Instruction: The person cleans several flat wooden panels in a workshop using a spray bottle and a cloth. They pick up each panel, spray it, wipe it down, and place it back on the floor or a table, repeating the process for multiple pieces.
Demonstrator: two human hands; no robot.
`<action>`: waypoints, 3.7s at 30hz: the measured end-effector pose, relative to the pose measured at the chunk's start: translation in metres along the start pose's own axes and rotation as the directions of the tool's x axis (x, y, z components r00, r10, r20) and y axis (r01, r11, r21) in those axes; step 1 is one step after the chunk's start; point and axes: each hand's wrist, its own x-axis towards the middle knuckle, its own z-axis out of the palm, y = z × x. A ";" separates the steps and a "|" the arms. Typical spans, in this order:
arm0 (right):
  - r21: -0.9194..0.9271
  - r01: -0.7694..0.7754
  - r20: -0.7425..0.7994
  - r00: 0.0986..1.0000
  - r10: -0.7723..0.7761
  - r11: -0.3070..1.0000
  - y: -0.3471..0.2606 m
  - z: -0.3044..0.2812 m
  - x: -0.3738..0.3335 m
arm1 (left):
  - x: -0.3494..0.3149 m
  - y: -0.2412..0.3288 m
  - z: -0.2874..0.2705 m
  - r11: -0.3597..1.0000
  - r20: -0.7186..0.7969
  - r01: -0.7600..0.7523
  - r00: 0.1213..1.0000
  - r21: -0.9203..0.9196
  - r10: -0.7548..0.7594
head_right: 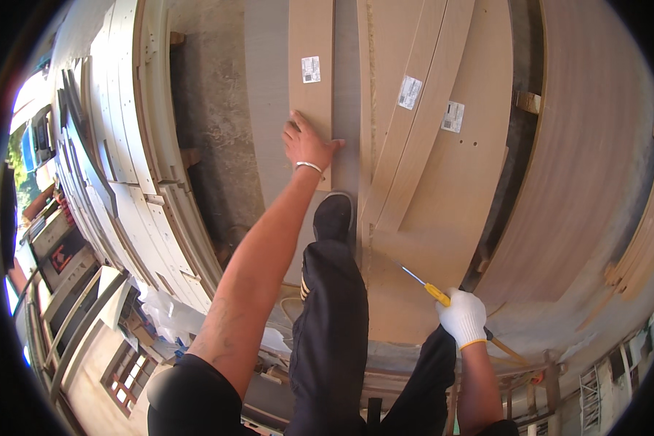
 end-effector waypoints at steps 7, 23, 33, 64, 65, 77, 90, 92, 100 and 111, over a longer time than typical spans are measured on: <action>0.003 0.030 -0.033 0.999 -0.030 1.000 -0.006 -0.016 -0.001 | 0.029 -0.041 -0.029 0.946 0.049 -0.008 0.998 -0.325 0.025; 0.024 0.094 -0.077 0.993 -0.092 0.995 -0.031 -0.044 -0.021 | 0.065 -0.053 -0.161 0.338 0.387 0.349 0.921 -0.874 0.050; 0.086 0.171 -0.149 0.976 -0.157 0.981 -0.060 -0.077 -0.064 | 0.071 -0.002 -0.271 0.696 0.239 0.129 0.969 -0.706 0.064; 0.164 0.122 -0.274 0.959 -0.074 0.979 -0.050 -0.078 -0.095 | 0.019 -0.086 -0.161 0.282 -0.181 -0.138 0.975 -0.949 -0.132; 0.164 0.115 -0.271 0.960 -0.067 0.980 -0.049 -0.077 -0.093 | 0.019 -0.094 -0.157 0.337 -0.226 -0.183 0.970 -0.923 -0.092; 0.474 0.119 -0.587 0.782 0.212 0.872 -0.019 -0.044 -0.063 | -0.032 -0.123 -0.167 0.647 -0.357 -0.268 0.934 -0.713 -0.007; 0.146 0.207 -0.425 0.896 -0.128 0.967 -0.075 -0.030 -0.093 | -0.088 -0.146 -0.130 0.988 -0.168 -0.048 0.985 -0.147 0.023; 0.063 0.264 -0.233 0.942 -0.243 0.962 -0.081 -0.010 -0.093 | -0.085 -0.139 -0.102 0.998 -0.041 0.019 0.999 -0.054 -0.021; 0.153 0.159 -0.272 0.956 -0.113 0.975 -0.069 0.008 -0.079 | -0.102 -0.128 -0.058 0.998 0.023 0.047 0.999 0.040 -0.048; 0.180 0.261 -0.408 0.897 -0.169 0.948 -0.061 -0.041 -0.107 | -0.132 -0.208 -0.166 0.830 0.512 0.380 0.848 -0.409 -0.136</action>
